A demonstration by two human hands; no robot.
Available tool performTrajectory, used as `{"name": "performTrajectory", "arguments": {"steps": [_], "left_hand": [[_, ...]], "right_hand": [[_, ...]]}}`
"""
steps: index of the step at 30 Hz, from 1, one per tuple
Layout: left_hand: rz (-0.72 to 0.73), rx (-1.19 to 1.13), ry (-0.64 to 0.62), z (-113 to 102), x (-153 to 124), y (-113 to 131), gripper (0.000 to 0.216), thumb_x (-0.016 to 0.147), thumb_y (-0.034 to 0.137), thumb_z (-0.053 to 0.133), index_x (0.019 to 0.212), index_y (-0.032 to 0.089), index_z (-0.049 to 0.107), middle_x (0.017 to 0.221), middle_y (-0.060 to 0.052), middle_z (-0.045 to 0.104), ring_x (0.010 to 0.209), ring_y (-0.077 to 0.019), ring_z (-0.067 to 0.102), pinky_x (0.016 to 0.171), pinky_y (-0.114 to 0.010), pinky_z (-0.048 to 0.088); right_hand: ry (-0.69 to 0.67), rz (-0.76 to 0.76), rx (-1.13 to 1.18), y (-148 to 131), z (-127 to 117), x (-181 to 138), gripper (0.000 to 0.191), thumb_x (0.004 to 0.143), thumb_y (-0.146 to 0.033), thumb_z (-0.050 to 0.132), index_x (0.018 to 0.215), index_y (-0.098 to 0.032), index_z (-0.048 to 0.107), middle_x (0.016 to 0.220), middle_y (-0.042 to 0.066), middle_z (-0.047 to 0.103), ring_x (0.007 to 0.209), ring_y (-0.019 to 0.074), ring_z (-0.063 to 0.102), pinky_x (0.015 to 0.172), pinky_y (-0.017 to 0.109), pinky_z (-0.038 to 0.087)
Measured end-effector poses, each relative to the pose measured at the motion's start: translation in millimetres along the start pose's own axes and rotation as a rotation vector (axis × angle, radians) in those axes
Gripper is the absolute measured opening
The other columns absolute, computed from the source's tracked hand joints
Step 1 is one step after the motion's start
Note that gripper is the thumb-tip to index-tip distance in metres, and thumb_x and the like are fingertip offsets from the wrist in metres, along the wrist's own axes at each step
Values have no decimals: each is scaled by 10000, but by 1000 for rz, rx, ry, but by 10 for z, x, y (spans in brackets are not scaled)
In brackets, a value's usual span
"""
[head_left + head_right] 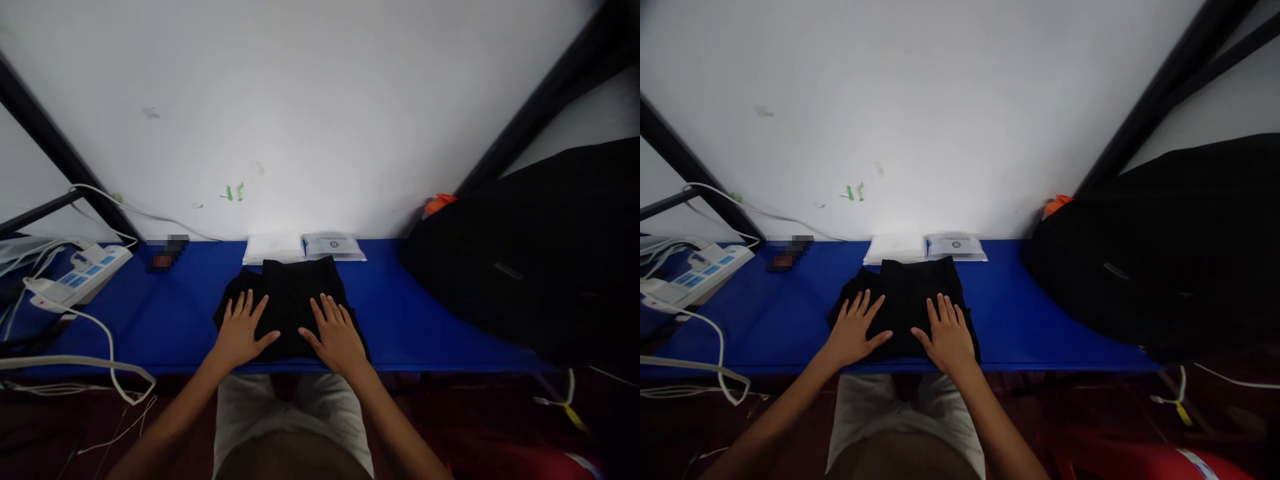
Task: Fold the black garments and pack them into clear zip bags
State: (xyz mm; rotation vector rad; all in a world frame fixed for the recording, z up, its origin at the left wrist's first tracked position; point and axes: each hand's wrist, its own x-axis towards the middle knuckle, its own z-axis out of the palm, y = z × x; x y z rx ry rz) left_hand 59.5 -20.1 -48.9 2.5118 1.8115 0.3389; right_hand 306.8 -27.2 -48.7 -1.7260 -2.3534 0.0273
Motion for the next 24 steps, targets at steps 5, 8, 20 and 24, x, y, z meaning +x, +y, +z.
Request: {"name": "performTrajectory", "arguments": {"steps": [5,8,20,24], "left_hand": [[-121,-81,-30,-247,258,98,933,854,722,443,1500,72,268,1484,-298,371,1374,-452,353,1051,-612,325],[25,-110,94,-394,547,212,644,931,537,469,1403,100,433,1430,-222,476,1358,-367,397,1076,-516,349],[185,-214,92,142,1235,40,407,902,336,558,1255,137,603,1340,-155,584,1286,-299,501,1111,-476,355],[192,-272,110,258,1199,-34,428,902,367,548,1278,169,599,1368,-137,573,1307,-303,486,1114,-517,345]], "right_hand": [[-41,23,76,10,-200,201,633,928,-526,520,1390,-95,480,1441,223,470,1349,355,415,1073,485,361],[5,23,166,-57,-348,469,450,970,-377,479,1328,-109,524,1327,181,575,1218,302,528,989,410,436],[90,45,138,258,41,1171,335,966,-260,459,1234,-92,569,1338,193,560,1263,291,474,1063,418,353],[118,29,137,331,128,1106,381,974,-326,451,1267,-107,559,1369,179,541,1285,292,457,1073,427,349]]}}
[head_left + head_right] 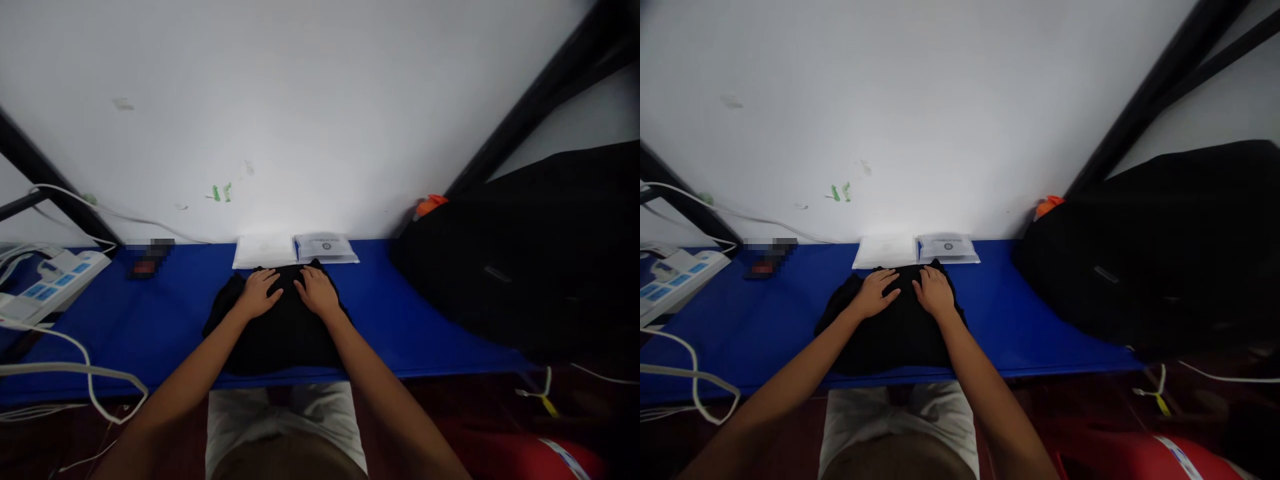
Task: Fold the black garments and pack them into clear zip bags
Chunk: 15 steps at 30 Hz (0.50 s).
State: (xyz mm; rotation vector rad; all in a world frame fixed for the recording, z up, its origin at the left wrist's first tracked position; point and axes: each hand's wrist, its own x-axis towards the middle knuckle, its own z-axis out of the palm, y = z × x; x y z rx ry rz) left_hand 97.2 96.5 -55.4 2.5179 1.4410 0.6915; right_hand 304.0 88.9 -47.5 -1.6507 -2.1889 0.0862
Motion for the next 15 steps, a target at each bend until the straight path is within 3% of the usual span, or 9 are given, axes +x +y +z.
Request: {"name": "performTrajectory", "arguments": {"steps": [15], "left_hand": [[-26,-113,5,-24,40,-36,401,883,376,588,1251,222,628,1336,-103,609,1269,-291,528,1079,-512,392]], "right_hand": [[20,-12,119,146,-45,109,254,943,-301,510,1127,-158,611,1185,125,625,1119,266,547,937,397,437]]}}
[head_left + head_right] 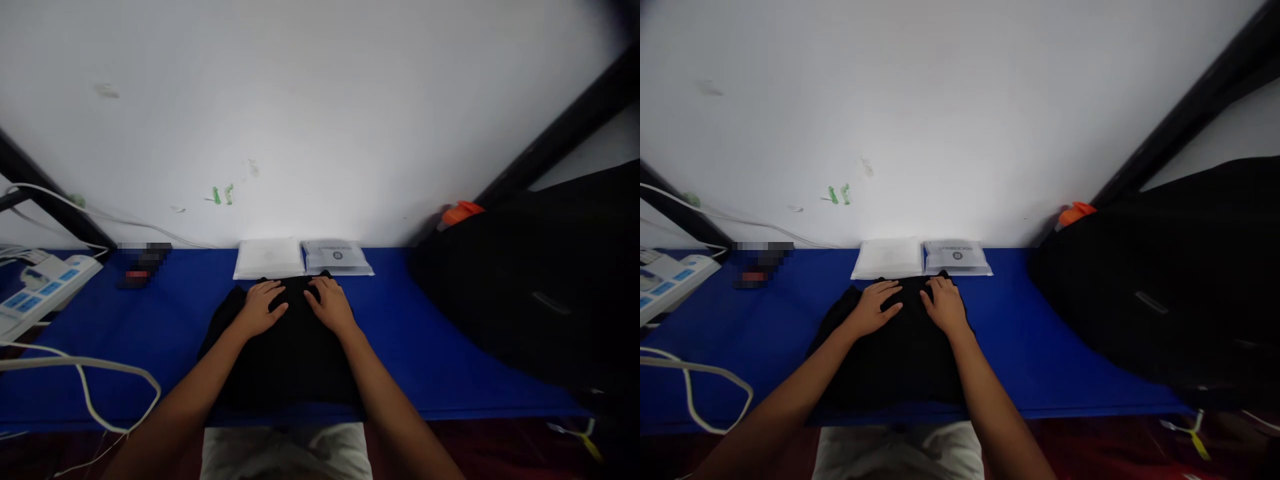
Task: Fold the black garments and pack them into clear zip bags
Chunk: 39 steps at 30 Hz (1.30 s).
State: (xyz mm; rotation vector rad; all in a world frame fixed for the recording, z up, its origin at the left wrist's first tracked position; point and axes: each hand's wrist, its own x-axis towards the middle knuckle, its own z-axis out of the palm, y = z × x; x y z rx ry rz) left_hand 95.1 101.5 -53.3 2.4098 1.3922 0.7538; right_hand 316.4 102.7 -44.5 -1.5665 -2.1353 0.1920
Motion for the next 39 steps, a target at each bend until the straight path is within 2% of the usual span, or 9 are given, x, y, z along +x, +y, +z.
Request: {"name": "performTrajectory", "arguments": {"steps": [7,13,39], "left_hand": [[-18,-36,-22,-32,8,11,387,880,380,596,1231,222,632,1337,-96,609,1273,-292,526,1088,-509,384],[-15,-75,-28,-93,13,33,293,889,367,589,1130,210,650,1314,-100,623,1253,-279,543,1081,-495,389],[-13,-108,13,-56,7,2,277,876,361,613,1109,215,652,1290,-100,638,1229,-280,564,1067,-512,401]], "right_hand": [[3,-1,63,27,-20,5,220,929,-295,529,1090,-171,613,1148,105,637,1074,258,555,926,391,434],[-8,12,57,9,-27,29,209,921,-299,546,1073,-176,619,1132,105,631,1068,263,551,921,402,432],[21,37,130,17,-9,23,180,898,-293,577,1037,-197,637,1110,89,644,1051,266,557,899,407,428]]}}
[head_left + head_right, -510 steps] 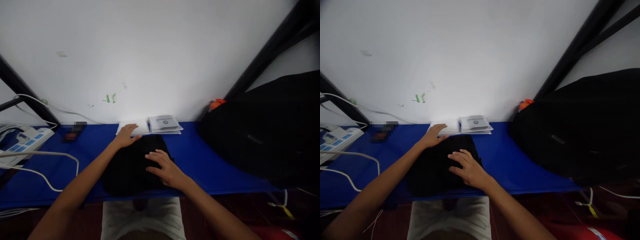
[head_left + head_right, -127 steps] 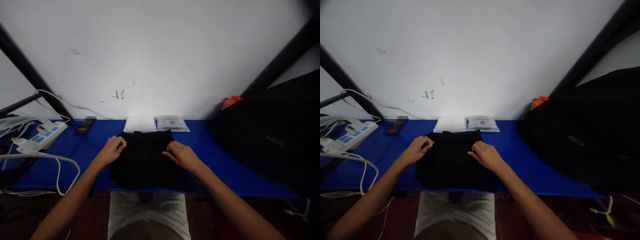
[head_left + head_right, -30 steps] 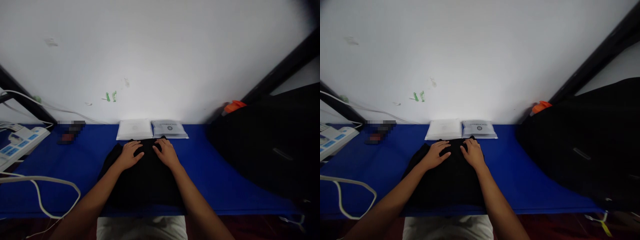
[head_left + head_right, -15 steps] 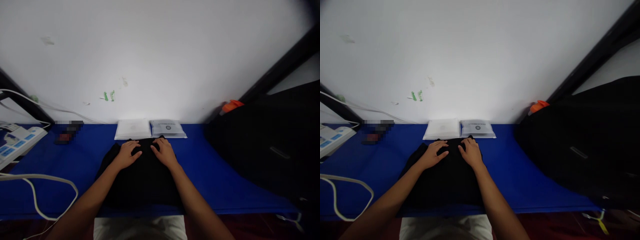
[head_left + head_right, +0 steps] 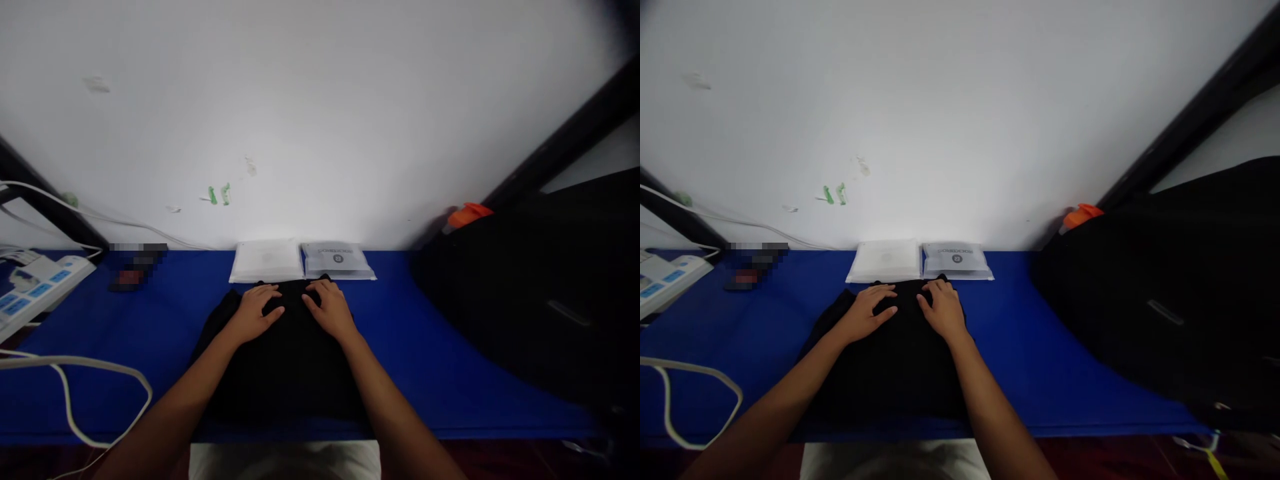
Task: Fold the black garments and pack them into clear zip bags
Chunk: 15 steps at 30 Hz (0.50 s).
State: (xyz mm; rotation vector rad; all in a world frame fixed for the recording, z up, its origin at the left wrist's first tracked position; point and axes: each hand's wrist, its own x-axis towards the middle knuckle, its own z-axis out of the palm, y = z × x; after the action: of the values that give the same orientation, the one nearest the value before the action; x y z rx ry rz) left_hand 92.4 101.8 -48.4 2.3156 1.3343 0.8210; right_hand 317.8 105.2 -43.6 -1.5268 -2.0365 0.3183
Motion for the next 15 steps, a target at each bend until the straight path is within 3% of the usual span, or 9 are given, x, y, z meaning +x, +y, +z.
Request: {"name": "performTrajectory", "arguments": {"steps": [9,15], "left_hand": [[20,34,-14,36,-48,-3,328,887,380,599,1166,208,624,1338,-106,606,1280,-288,523,1083,-522,388],[15,108,-64,21,-64,48,377,906,367,561,1236,187,589,1390,-122,561,1331,-284,476,1114,-519,360]], "right_hand": [[23,-37,77,49,8,-43,191,901,-289,557,1048,-194,632,1126,87,653,1063,263,568,945,433,450],[-24,-12,-149,-171,82,-155,309,907,-256,530,1182,-134,603,1298,167,582,1234,311,500,1011,469,425]]}}
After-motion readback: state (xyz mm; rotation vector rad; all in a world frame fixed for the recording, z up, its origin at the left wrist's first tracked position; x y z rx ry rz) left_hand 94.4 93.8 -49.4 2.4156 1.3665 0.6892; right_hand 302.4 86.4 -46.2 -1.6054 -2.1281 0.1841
